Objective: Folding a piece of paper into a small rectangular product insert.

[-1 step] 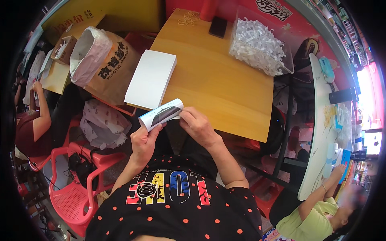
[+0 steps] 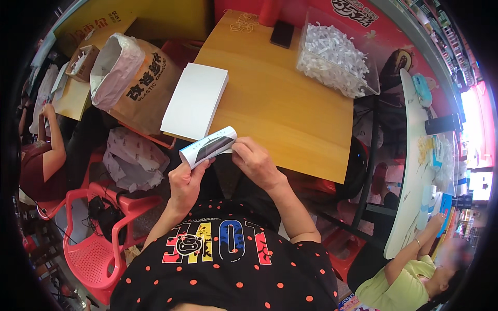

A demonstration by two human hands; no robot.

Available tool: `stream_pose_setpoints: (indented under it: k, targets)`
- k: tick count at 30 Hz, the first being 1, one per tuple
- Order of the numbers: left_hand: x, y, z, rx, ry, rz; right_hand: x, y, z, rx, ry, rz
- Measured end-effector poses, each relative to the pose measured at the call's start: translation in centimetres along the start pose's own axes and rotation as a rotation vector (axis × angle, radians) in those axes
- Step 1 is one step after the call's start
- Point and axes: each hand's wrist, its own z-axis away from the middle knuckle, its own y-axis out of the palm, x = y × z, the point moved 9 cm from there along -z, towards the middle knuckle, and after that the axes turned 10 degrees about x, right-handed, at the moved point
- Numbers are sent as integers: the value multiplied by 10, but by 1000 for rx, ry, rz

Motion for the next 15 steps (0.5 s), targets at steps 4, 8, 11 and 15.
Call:
stream_pose_setpoints:
  k: [4, 8, 11, 15]
  targets:
    - [0, 0, 0, -20, 11, -1, -1, 1, 0, 6, 38, -24]
    - [-11, -4, 2, -49, 91, -125, -10, 6, 7, 16, 72, -57]
    - [-15, -9, 4, -106, 181, -180, -24, 4, 11, 1, 209, -289]
    - [-20, -14, 5, -114, 232, -230, -50, -2, 21, -26, 504, -591]
